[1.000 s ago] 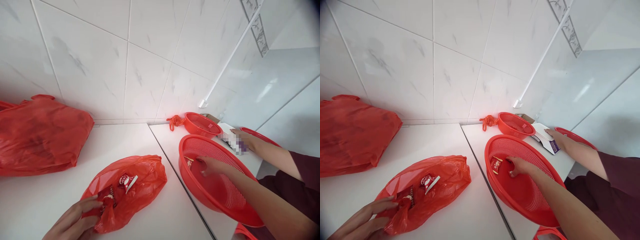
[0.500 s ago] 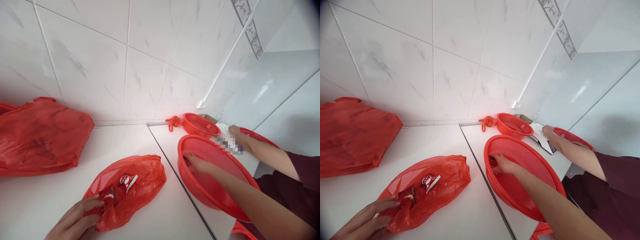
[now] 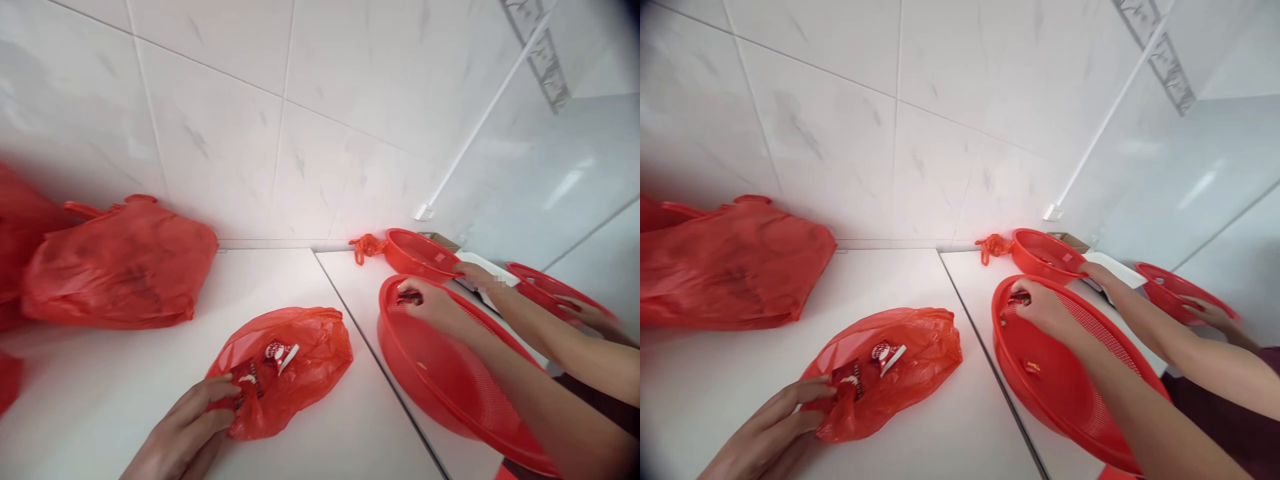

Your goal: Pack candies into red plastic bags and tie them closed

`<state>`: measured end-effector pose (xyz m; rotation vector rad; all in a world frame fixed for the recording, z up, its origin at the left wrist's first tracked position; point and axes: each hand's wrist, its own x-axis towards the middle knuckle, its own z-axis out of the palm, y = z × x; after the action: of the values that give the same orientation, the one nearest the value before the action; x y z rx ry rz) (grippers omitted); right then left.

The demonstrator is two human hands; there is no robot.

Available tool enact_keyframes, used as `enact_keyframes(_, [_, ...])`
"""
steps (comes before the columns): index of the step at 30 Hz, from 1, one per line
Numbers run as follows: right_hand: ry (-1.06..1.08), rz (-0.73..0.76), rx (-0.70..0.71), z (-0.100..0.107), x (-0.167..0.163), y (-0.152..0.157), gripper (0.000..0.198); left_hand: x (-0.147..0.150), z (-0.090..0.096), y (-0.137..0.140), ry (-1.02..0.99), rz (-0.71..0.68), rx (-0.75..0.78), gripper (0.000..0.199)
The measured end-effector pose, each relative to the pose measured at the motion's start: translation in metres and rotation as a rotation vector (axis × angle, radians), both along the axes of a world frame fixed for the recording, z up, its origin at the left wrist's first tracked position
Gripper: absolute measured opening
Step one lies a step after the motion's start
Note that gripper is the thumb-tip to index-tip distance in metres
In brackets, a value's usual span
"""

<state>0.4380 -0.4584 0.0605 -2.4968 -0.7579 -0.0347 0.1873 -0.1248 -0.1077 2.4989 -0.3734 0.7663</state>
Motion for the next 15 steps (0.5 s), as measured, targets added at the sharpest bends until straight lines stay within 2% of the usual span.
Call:
enact_keyframes(2, [-0.036, 0.019, 0.042, 0.011, -0.007, 0.014, 0.022, -0.002, 0.006, -0.003, 0.043, -0.009, 0.001, 0.018])
enact_keyframes(5, [0.031, 0.208, 0.073, 0.013, -0.034, 0.049, 0.022, -0.003, 0.011, -0.007, 0.055, -0.017, -0.016, 0.022])
enact_keyframes(8, [0.139, 0.425, 0.004, 0.008, -0.063, 0.088, 0.026, -0.004, 0.012, -0.008, 0.067, -0.01, -0.019, 0.023])
enact_keyframes(10, [0.145, 0.502, -0.068, 0.006, -0.07, 0.105, 0.037, -0.005, 0.013, -0.007, 0.06, -0.006, -0.024, 0.023])
enact_keyframes(11, [0.125, 0.497, -0.085, 0.006, -0.069, 0.109, 0.043, -0.005, 0.013, -0.007, 0.054, -0.004, -0.026, 0.023])
enact_keyframes(13, [0.053, 0.381, -0.081, 0.008, -0.058, 0.106, 0.045, -0.006, 0.012, -0.006, 0.037, -0.001, -0.028, 0.021])
enact_keyframes(15, [-0.035, 0.192, -0.084, 0.008, -0.039, 0.088, 0.029, -0.005, 0.01, -0.003, 0.025, 0.004, -0.023, 0.02])
